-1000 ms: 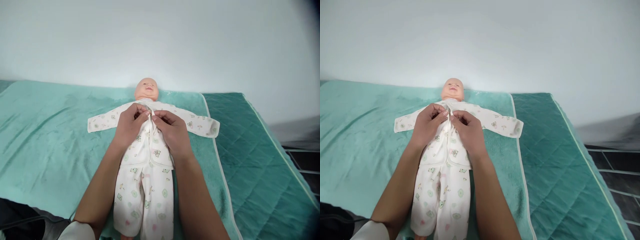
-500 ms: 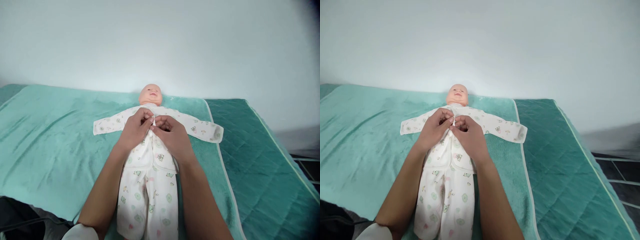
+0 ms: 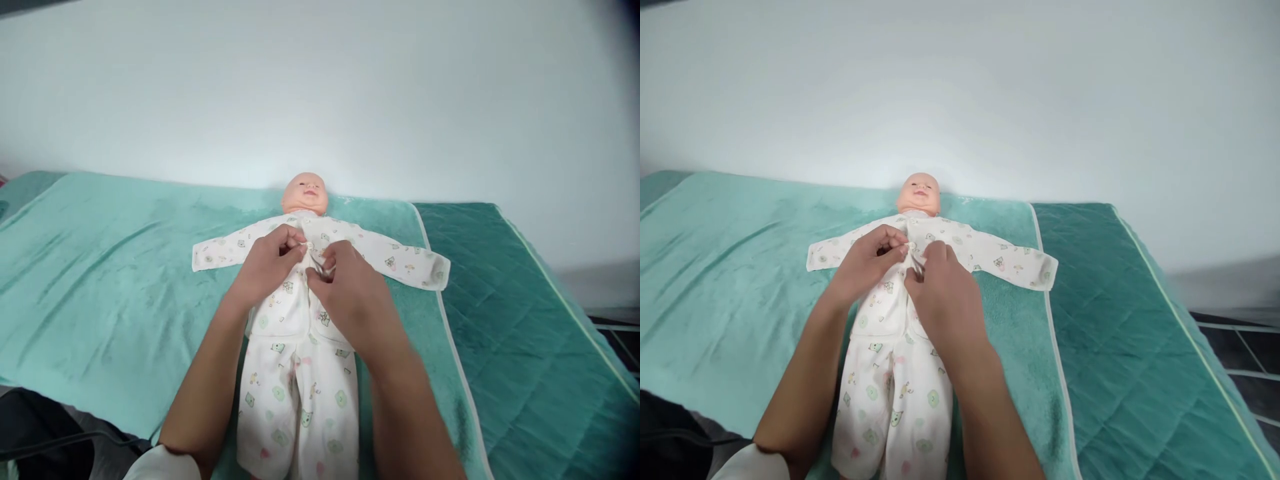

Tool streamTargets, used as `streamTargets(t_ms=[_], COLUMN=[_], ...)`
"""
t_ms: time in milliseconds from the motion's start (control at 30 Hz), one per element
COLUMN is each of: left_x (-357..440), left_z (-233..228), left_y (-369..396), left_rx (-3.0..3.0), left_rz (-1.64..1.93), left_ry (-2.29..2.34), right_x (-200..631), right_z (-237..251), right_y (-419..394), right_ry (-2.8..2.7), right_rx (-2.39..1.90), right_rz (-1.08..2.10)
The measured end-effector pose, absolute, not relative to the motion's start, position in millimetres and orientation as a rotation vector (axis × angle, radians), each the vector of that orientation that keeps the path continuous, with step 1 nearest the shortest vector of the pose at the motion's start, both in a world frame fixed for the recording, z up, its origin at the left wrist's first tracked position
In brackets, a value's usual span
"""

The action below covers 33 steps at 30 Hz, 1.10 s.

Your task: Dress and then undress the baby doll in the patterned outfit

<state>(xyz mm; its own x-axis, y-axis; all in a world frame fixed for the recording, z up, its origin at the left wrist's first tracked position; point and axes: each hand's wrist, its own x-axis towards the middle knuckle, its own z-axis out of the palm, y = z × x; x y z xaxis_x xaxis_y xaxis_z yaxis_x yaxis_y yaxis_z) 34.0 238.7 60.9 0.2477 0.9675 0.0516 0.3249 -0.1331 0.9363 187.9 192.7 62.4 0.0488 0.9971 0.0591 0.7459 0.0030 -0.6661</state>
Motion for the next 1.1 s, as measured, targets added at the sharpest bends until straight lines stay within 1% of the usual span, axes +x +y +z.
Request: streamTargets(t_ms=[100, 200, 267, 367, 500, 600, 700, 867, 1100], left_x=[28, 22, 20, 19, 18, 16, 15, 13, 8], left_z=[70, 77, 79, 80, 82, 82, 76, 57, 51], left_y=[235, 232, 230, 228, 226, 225, 223, 218, 219], left_rx=[1.737, 1.812, 1.869, 1.992, 2.018, 1.88, 1.678, 1.438, 1.409], left_rz=[0.765, 0.603, 0.529, 0.471, 0.469, 0.5, 0.561, 0.674, 0.726], left_ry=[1.208, 1.145, 1.117, 1.105, 1.127, 1.127, 1.052, 0.961, 0.891], right_x=[184, 182, 186, 199, 212, 216, 218, 218, 214], right_z=[69, 72, 71, 69, 70, 70, 66, 55, 48], right_y=[183, 180, 183, 191, 197, 197, 199, 204, 206], right_ry=[-1.922, -1.977, -1.994, -1.976, -1.825, -1.711, -1.654, -1.66, -1.603], right_rx=[-1.934, -1.92, -1.855, -1.74, -1.666, -1.578, -1.429, -1.243, -1.168], right_rz=[0.491, 0.465, 0.499, 0.676, 0.999, 1.204, 1.331, 1.456, 1.444])
